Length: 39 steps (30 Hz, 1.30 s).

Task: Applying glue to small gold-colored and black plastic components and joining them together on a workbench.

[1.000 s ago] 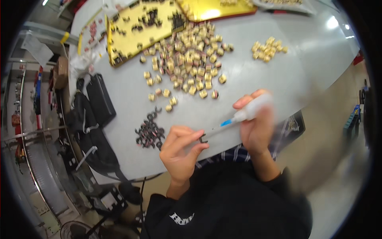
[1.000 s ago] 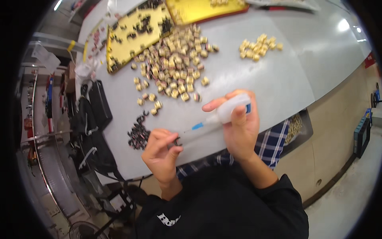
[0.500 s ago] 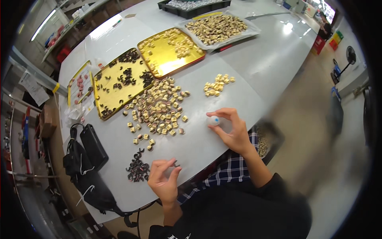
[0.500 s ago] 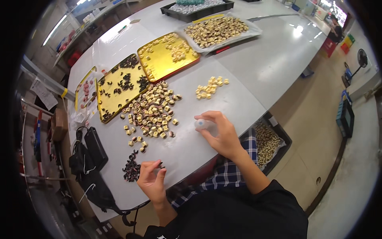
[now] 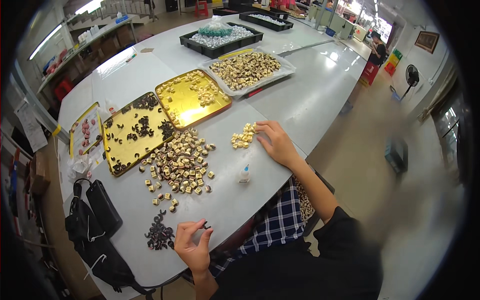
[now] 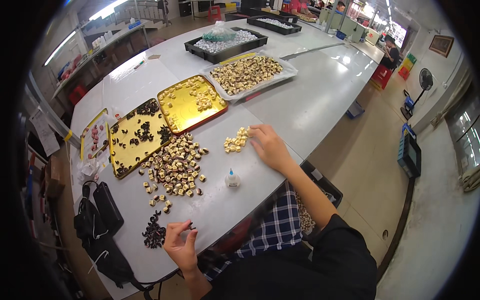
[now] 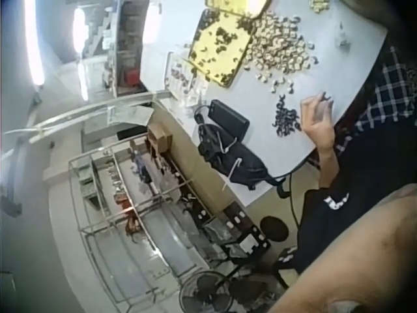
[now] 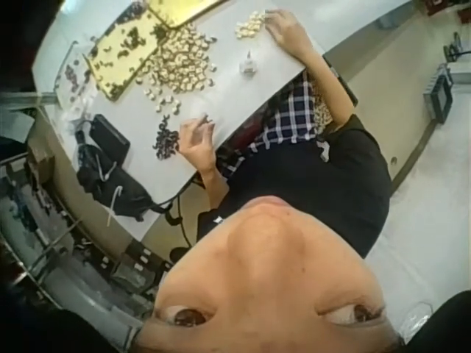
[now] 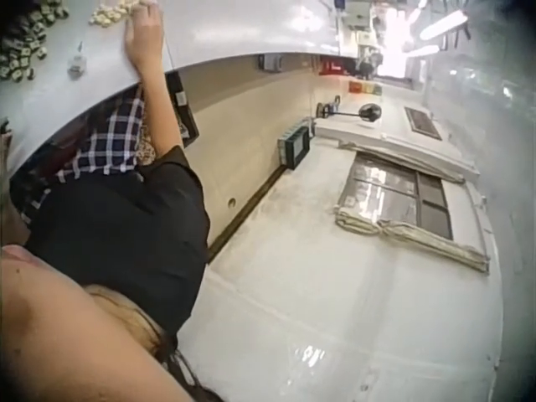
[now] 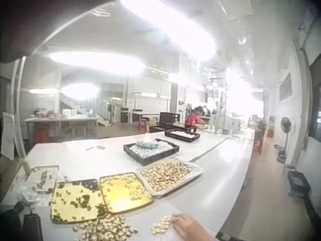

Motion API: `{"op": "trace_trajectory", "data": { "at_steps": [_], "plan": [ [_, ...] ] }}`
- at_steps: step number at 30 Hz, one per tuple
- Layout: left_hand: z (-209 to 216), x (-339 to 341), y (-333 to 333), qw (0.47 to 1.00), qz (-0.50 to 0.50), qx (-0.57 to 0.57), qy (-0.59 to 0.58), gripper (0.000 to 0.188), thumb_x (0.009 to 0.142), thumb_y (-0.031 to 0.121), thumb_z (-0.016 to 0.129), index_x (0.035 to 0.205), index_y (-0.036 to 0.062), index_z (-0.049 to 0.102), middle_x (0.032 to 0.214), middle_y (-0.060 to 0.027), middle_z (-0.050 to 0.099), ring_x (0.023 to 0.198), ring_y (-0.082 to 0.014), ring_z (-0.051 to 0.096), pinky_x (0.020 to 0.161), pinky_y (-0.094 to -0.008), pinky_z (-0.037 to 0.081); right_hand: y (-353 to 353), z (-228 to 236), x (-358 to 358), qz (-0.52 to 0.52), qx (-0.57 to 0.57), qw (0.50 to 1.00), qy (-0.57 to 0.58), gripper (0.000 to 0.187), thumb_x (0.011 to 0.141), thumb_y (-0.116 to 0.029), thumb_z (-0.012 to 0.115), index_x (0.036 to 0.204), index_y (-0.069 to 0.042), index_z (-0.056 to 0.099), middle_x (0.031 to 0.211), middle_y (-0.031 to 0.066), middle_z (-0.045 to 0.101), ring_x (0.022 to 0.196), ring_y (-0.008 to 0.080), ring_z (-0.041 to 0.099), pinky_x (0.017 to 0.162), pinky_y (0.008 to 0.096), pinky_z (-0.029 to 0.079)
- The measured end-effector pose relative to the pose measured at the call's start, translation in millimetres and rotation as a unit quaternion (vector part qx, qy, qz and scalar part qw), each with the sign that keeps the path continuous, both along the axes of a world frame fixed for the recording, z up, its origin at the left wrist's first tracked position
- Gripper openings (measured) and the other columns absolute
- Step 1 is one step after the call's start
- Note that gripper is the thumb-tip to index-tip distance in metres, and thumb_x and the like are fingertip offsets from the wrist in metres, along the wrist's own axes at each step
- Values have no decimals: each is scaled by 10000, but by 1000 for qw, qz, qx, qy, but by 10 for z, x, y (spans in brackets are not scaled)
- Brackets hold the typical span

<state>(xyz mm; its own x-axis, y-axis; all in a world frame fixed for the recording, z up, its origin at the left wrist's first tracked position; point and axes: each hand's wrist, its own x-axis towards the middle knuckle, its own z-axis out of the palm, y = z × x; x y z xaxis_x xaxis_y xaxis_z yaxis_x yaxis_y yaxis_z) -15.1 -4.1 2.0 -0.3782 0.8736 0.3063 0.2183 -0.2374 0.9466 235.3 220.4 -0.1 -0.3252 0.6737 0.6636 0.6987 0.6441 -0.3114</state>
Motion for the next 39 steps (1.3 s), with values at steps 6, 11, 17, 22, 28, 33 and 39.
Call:
{"op": "trace_trajectory", "data": {
  "at_steps": [6, 11, 17, 22, 28, 33, 39],
  "plan": [
    [-4, 9, -2, 1000, 15, 2, 14, 255, 684, -20, 727, 926, -28, 646, 824, -70, 550, 794, -160, 517, 764, -253, 408, 241, -62, 102, 9, -122, 991, 53, 180, 775, 3, 611, 947, 2, 557, 908, 132, 600, 791, 228, 610, 732, 290, 485],
    [12, 22, 24, 1000, 18, 7, 23, 272, 642, -27, 746, 901, -8, 664, 790, -72, 550, 750, -171, 523, 704, -253, 417, 368, -65, 227, -19, -159, 986, 47, 195, 767, -1, 628, 950, 2, 559, 888, 134, 602, 797, 197, 613, 729, 284, 485],
    [8, 8, 17, 999, 13, 2, 43, 258, 666, -20, 733, 910, -18, 651, 804, -66, 538, 770, -168, 512, 732, -255, 404, 147, 14, 152, 31, -208, 954, 214, 177, 796, -4, 622, 962, -10, 563, 915, 90, 613, 809, 166, 611, 736, 280, 488],
    [-19, -11, 34, 999, 30, -6, 37, 303, 599, -40, 759, 888, 6, 677, 775, -71, 563, 733, -181, 534, 658, -261, 427, -435, 226, -98, 141, -288, 833, 452, 180, 815, 8, 598, 982, -28, 543, 1000, 67, 564, 874, 177, 587, 776, 273, 477],
    [-23, -21, 58, 997, 15, 11, 69, 321, 590, -43, 766, 894, 21, 683, 782, -72, 570, 724, -180, 536, 636, -261, 433, -962, 149, -183, 298, -272, 705, 583, 173, 814, 26, 545, 977, -32, 533, 987, 114, 500, 772, 161, 516, 677, 232, 432],
    [-56, -31, 69, 998, 2, 7, 54, 305, 606, -38, 760, 896, 11, 679, 809, -70, 560, 757, -186, 527, 652, -269, 438, -1363, 52, -522, 398, -377, 695, 466, 199, 805, 33, 542, 999, -10, 551, 948, 109, 483, 765, 145, 460, 683, 223, 394],
    [-78, 1, 40, 1000, 4, 15, 10, 300, 622, 43, 781, 903, 16, 678, 869, -76, 540, 813, -191, 502, 684, -284, 429, -1446, 82, -938, 331, -530, 647, 437, 338, 783, 17, 620, 1087, 4, 473, 903, 140, 554, 784, 158, 547, 669, 245, 453]
  ]
}}
